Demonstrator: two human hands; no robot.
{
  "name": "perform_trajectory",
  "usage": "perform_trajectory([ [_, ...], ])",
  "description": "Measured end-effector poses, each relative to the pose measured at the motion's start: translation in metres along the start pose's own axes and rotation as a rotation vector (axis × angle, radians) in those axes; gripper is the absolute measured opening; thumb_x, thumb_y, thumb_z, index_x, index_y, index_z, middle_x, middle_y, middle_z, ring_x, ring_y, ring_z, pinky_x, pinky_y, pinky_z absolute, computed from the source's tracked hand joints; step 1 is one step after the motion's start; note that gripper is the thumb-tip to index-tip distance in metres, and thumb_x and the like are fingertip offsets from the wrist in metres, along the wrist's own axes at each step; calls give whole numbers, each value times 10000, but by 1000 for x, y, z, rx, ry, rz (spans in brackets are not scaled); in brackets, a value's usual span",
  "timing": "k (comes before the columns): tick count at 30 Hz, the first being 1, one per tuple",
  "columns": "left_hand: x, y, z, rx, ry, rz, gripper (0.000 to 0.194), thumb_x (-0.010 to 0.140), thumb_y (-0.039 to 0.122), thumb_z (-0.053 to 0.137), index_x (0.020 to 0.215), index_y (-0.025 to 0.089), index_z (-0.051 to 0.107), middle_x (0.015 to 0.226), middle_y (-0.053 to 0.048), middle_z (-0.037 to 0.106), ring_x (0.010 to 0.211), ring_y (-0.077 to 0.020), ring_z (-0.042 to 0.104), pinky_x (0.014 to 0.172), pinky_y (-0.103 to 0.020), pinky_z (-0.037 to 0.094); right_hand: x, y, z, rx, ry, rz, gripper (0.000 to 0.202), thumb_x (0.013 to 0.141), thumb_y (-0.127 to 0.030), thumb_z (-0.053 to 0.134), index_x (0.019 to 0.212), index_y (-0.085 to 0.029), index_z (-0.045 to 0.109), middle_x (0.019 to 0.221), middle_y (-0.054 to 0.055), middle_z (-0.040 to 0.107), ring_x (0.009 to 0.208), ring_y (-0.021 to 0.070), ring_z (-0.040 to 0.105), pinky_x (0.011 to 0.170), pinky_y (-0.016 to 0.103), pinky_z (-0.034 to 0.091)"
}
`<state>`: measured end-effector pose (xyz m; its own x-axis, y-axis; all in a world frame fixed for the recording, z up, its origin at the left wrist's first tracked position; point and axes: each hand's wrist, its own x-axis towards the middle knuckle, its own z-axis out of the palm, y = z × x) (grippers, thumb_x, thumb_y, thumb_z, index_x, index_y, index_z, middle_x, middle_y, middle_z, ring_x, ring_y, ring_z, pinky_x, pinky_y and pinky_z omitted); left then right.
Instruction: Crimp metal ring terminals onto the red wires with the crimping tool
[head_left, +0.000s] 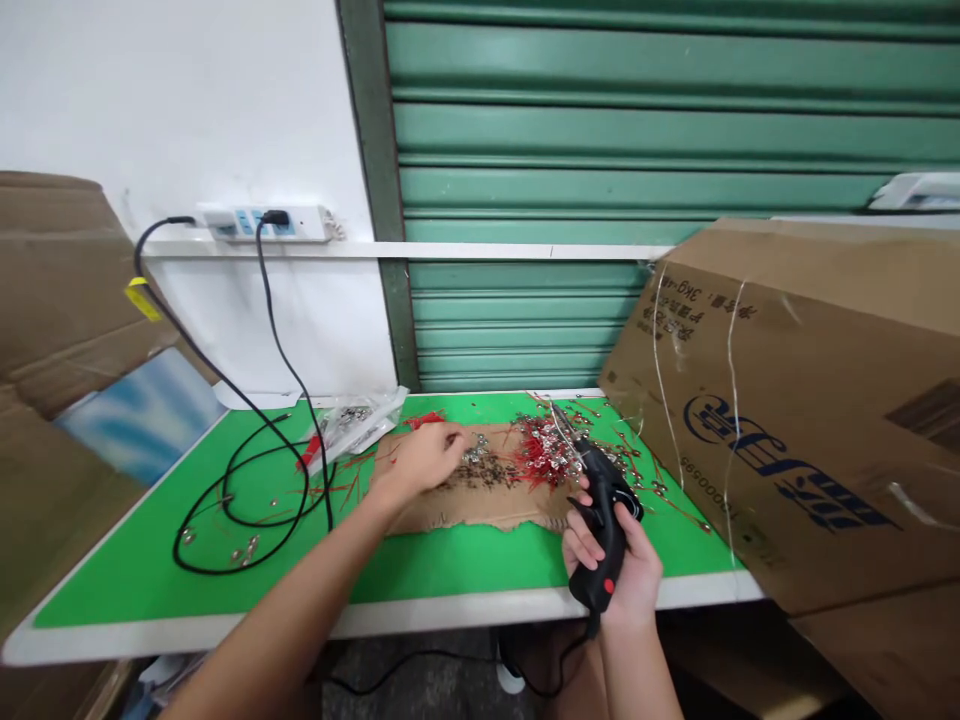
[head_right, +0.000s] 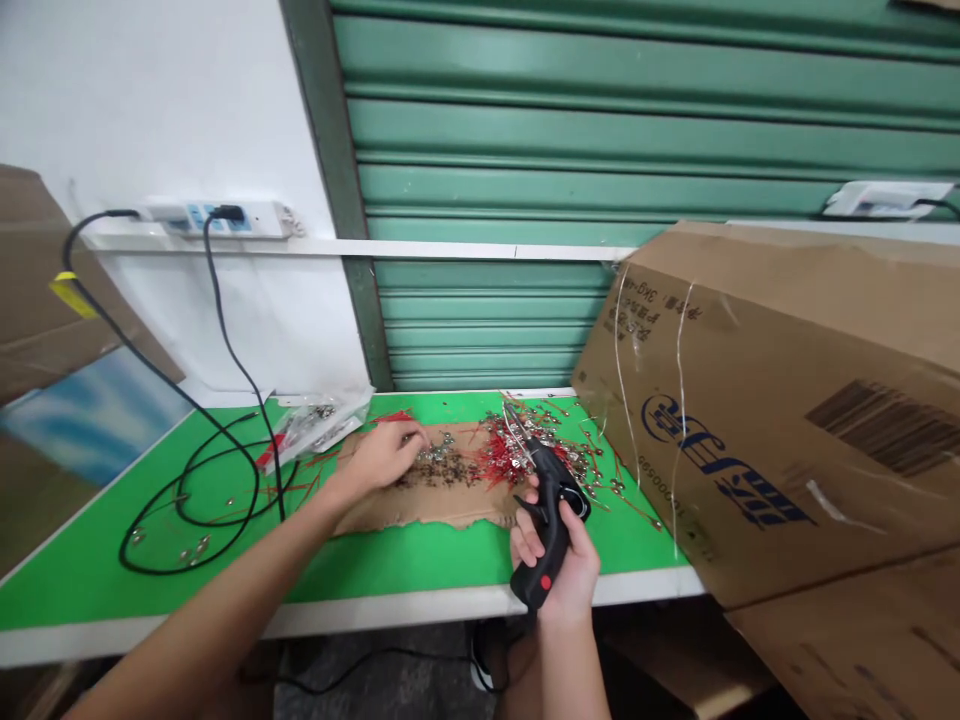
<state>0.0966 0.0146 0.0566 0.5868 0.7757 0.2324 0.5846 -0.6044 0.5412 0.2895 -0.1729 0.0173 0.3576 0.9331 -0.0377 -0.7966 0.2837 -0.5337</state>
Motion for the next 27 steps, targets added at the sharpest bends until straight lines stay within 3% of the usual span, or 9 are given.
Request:
perform_trajectory([
  [3, -7, -21, -20, 107, -76, -85, 385, 926, 267, 420, 730, 181, 740, 741, -71, 746, 733, -223, 684, 678, -281, 469, 0, 1, 3, 78, -4, 29, 272, 866, -281, 724, 1117, -204, 654, 858, -4, 578, 467, 48, 385, 406, 148, 470],
  [5, -7, -27, -20, 158, -103, -60, 325, 896, 281, 478, 761, 179, 755, 748, -68, 742, 725, -219, 680, 676, -277, 473, 0, 1, 5, 114, -1, 35, 292, 863, -260, 721, 1135, -191, 643, 858, -5, 595, 467, 46, 402, 408, 151, 481],
  [7, -3, -27, -14, 193, -105, -2, 245, 852, 281, 557, 871, 188, 783, 812, -64, 755, 750, -218, 690, 686, -275, 486, 1, 2, 5, 125, 3, 32, 327, 840, -243, 735, 1142, -168, 635, 847, -6, 605, 463, 47, 417, 398, 159, 484],
  [11, 3, -19, 1, 230, -116, 70, 267, 852, 287, 609, 1041, 230, 790, 982, -53, 777, 859, -225, 721, 734, -280, 524, 3, 3, 3, 107, -8, 41, 406, 780, -231, 784, 1140, -129, 625, 828, -5, 615, 451, 40, 428, 384, 156, 480],
  [18, 4, -3, 5, 373, -187, 75, 270, 937, 371, 574, 936, 195, 779, 975, -81, 787, 886, -258, 735, 720, -301, 526, 4, 3, 1, 60, -27, 49, 344, 806, -262, 757, 1123, -197, 638, 845, -5, 613, 454, 49, 385, 384, 155, 482],
  [23, 9, -8, 15, 364, -146, 59, 301, 953, 388, 566, 1083, 226, 784, 1006, -62, 792, 927, -250, 737, 722, -292, 524, 3, 3, -1, 36, -24, 37, 362, 818, -288, 757, 1144, -164, 661, 866, 3, 596, 465, 45, 351, 401, 150, 491],
  [27, 12, -9, 20, 385, -152, 65, 318, 969, 385, 544, 1074, 224, 799, 955, -71, 794, 910, -249, 742, 728, -294, 524, 3, 3, -2, -15, -23, 34, 330, 838, -325, 743, 1134, -193, 683, 881, 4, 580, 472, 58, 314, 396, 158, 482],
])
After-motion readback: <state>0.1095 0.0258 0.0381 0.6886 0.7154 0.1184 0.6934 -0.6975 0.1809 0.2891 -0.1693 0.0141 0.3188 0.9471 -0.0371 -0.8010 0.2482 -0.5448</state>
